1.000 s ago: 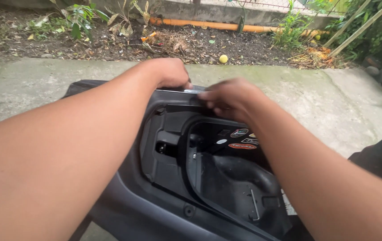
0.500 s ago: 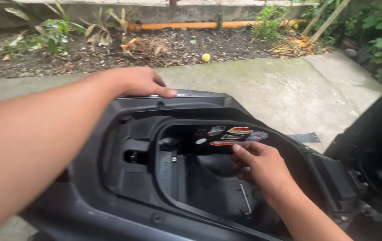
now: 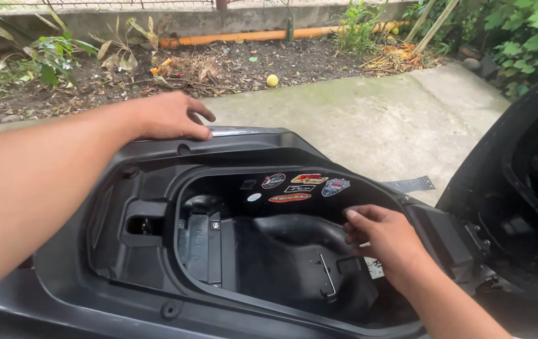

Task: Installing plastic clips and screws to secure the body panels and storage compartment of a scooter.

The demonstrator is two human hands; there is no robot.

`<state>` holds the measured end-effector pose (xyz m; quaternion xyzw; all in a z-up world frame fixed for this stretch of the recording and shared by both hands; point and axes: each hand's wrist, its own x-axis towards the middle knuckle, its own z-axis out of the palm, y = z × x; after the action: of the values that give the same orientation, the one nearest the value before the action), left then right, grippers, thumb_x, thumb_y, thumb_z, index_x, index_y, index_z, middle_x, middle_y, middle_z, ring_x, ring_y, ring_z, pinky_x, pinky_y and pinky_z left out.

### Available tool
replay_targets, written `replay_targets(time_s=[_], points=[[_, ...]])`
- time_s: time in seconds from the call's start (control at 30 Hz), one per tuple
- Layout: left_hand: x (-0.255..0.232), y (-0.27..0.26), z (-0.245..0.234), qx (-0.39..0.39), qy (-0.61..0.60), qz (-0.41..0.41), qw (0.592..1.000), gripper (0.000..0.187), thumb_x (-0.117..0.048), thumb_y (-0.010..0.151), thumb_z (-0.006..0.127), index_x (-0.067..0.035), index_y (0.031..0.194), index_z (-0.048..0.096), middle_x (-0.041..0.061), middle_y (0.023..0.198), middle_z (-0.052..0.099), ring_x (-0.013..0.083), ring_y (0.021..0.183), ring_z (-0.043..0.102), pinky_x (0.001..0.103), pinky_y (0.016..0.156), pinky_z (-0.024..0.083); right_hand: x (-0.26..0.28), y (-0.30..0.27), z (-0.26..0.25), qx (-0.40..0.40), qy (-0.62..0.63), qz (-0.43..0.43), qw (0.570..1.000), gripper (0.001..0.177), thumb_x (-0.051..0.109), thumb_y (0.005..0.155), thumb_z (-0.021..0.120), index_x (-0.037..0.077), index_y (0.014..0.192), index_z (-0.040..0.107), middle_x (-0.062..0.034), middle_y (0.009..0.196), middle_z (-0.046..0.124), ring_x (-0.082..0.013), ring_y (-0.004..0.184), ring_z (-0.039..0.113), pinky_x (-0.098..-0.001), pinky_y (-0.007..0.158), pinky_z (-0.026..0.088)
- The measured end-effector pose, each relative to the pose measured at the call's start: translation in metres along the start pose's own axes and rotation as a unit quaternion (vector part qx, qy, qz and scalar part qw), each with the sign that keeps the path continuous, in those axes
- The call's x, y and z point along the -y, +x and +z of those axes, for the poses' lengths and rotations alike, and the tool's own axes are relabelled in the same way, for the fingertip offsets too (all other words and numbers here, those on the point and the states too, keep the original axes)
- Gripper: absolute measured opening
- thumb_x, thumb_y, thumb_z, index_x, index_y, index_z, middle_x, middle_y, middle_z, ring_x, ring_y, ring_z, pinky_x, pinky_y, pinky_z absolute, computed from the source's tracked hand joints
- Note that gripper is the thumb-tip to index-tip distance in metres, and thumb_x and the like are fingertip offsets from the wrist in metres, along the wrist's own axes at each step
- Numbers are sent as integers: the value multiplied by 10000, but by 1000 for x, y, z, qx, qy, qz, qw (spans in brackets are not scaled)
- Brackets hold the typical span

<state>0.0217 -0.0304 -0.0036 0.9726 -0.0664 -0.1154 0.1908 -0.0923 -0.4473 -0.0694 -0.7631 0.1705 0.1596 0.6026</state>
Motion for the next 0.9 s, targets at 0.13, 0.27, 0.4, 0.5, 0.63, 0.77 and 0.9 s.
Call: replay_targets(time_s=[0.13,0.27,0.4,0.5,0.63,0.77,0.9], points=[[-10,-14,-2,15,18,-24,999,820,-568,694,806,-253,1429,624,58,1352,665,294,1262,608,425,1101,444,-38,36,-20,-8,-63,39,997,312,217,967,638,23,1190,737,-108,956,736,-205,873,690,-372,727,559],[-11,-16,-4,2,-25,-35,999,879,-491,632,836,-229,1437,602,48,1329,712,279,1222,672,406,1086,493,-96,93,-43,5,-100,83,992,317,208,981,639,9,1207,736,-124,980,730,-237,906,690,-399,767,571],[-9,-12,1,-3,-9,-43,999,822,-492,673,839,-196,1411,633,56,1336,730,272,1238,665,396,1116,465,-127,120,-51,30,-203,154,966,303,208,997,630,51,1242,715,-121,1053,756,-230,978,715,-402,808,595],[-9,-15,0,-2,-8,-41,999,778,-476,681,834,-190,1384,663,57,1326,725,272,1227,669,398,1100,475,-145,134,-47,55,-273,151,948,318,194,984,654,77,1271,724,-126,1083,768,-233,968,728,-379,783,604],[-9,-13,3,-9,-30,-21,999,733,-435,676,836,-167,1343,691,62,1299,727,257,1219,671,383,1083,475,-189,165,-43,64,-319,129,937,400,132,942,692,160,1341,690,-102,1139,764,-190,935,739,-355,774,640],[-16,-20,4,-2,2,-47,999,730,-431,674,826,-188,1349,691,67,1278,750,254,1213,671,386,1083,467,-213,179,-30,72,-346,151,923,419,102,925,694,164,1339,715,-150,1143,769,-220,878,758,-366,768,668],[-17,-18,5,-21,14,-27,999,736,-441,663,819,-176,1338,693,82,1268,747,256,1206,680,389,1069,474,-254,208,-14,94,-488,35,867,421,239,909,733,230,1326,682,-121,1155,766,-263,1012,759,-364,875,625]])
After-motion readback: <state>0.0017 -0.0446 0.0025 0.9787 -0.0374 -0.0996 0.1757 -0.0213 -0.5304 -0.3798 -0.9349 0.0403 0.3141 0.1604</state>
